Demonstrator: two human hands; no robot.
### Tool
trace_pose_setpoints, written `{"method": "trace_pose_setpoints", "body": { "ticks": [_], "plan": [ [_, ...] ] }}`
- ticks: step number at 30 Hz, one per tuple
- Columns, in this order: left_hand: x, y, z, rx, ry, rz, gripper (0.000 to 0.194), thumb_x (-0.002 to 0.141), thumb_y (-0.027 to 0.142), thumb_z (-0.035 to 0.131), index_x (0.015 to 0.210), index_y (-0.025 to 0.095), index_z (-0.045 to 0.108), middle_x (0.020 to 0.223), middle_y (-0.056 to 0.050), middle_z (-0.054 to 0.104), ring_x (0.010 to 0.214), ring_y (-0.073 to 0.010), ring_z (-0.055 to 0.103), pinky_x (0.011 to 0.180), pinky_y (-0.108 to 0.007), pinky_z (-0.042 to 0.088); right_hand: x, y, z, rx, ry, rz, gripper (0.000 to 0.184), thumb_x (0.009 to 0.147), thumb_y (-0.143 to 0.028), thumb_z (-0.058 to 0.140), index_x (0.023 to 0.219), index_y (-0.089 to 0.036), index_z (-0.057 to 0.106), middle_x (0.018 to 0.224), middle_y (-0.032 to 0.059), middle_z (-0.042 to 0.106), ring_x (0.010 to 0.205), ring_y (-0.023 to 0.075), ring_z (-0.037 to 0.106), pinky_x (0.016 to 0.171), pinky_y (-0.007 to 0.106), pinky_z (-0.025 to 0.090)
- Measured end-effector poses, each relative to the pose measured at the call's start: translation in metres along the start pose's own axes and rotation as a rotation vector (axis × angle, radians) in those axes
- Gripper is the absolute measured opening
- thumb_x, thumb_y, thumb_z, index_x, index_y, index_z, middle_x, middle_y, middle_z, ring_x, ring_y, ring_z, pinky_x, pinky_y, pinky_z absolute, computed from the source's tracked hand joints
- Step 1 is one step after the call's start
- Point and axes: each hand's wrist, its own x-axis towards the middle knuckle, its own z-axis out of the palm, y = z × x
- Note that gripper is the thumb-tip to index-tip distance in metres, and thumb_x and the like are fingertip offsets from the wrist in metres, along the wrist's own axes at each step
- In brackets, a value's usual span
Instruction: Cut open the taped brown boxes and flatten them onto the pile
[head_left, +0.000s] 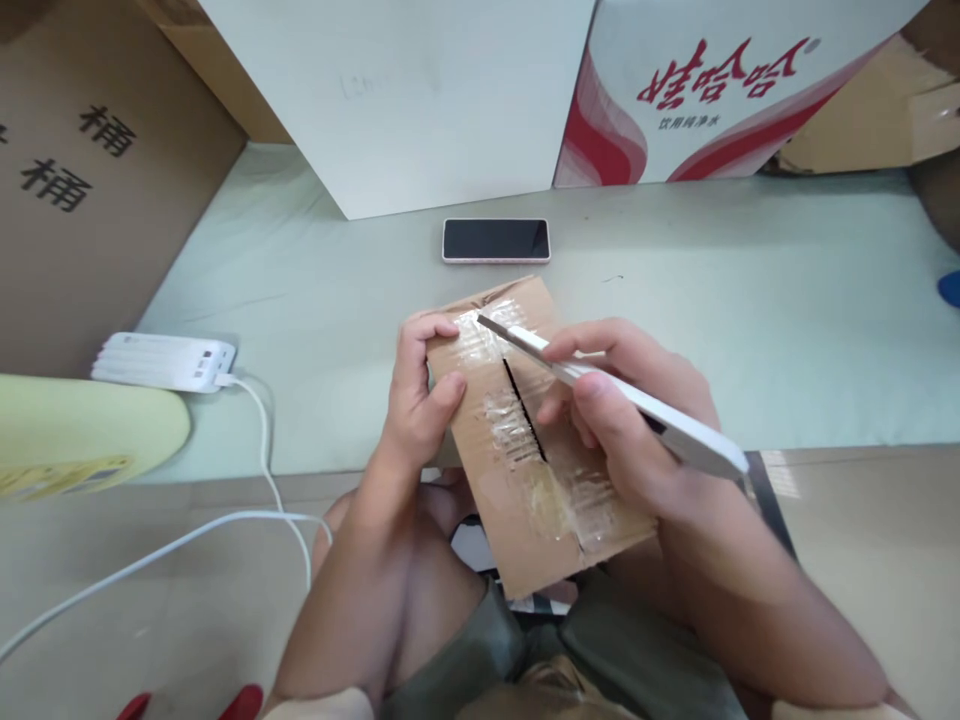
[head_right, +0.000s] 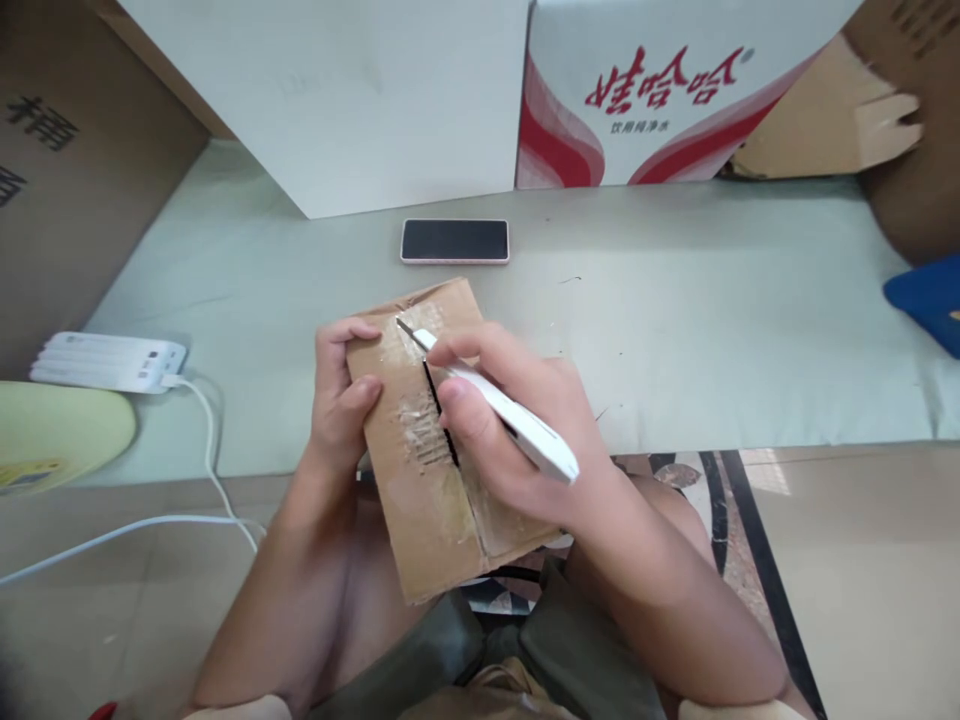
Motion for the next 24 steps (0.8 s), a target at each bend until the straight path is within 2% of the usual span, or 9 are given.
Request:
{"method": "trace_pose_setpoints", "body": {
  "ticks": [4, 9, 13, 17, 24],
  "plan": [
    [-0.0001, 0.0019, 0.0015, -0.028, 0.006, -0.021, 0.049, 0.09, 0.07, 0.064, 0.122, 0.033, 0.056, 0.121, -0.007, 0.058, 0.113, -0.0299, 0.057, 0.094, -0.046, 0.05, 0.0056, -0.0056, 0.0, -0.19, -0.022, -0.023, 0.014, 0.101, -0.039, 0.061, 0.108, -0.028, 0.066, 0.071, -0.0028, 0.073, 0.054, 0.0149, 0.065, 0.057, 0.027, 0.049],
    [0.0006, 0.0024, 0.0016, -0.007, 0.009, -0.013, 0.049, 0.091, 0.07, 0.062, 0.122, 0.033, 0.057, 0.122, -0.007, 0.059, 0.116, -0.0306, 0.058, 0.098, -0.048, 0.05, 0.0033, -0.0076, 0.0028, -0.288, 0.017, -0.061, 0.014, 0.098, -0.037, 0.062, 0.107, -0.027, 0.066, 0.072, -0.0021, 0.075, 0.056, 0.0155, 0.067, 0.057, 0.026, 0.05],
    [0.0008, 0.0025, 0.0018, -0.012, 0.008, 0.006, 0.046, 0.092, 0.068, 0.063, 0.121, 0.033, 0.058, 0.121, -0.006, 0.059, 0.115, -0.0297, 0.058, 0.1, -0.047, 0.048, 0.0022, -0.0082, 0.004, -0.337, 0.03, -0.084, 0.013, 0.093, -0.03, 0.067, 0.105, -0.026, 0.066, 0.073, -0.0029, 0.073, 0.056, 0.0139, 0.065, 0.057, 0.025, 0.048],
    [0.0001, 0.0017, 0.0025, -0.029, 0.009, 0.021, 0.044, 0.093, 0.066, 0.063, 0.123, 0.034, 0.058, 0.122, -0.006, 0.059, 0.116, -0.0298, 0.058, 0.102, -0.048, 0.047, 0.0043, -0.0069, 0.0051, -0.36, 0.066, -0.107, 0.012, 0.091, -0.025, 0.065, 0.103, -0.026, 0.066, 0.079, -0.0005, 0.073, 0.059, 0.0158, 0.064, 0.059, 0.029, 0.049],
    [-0.0004, 0.001, 0.0031, 0.037, 0.005, 0.01, 0.045, 0.094, 0.068, 0.059, 0.121, 0.032, 0.056, 0.12, -0.008, 0.06, 0.113, -0.0296, 0.058, 0.095, -0.046, 0.051, 0.0038, -0.0037, 0.0066, -0.375, 0.055, -0.175, 0.013, 0.087, -0.02, 0.064, 0.098, -0.026, 0.066, 0.076, 0.0005, 0.07, 0.064, 0.0182, 0.065, 0.059, 0.031, 0.05]
  ]
}}
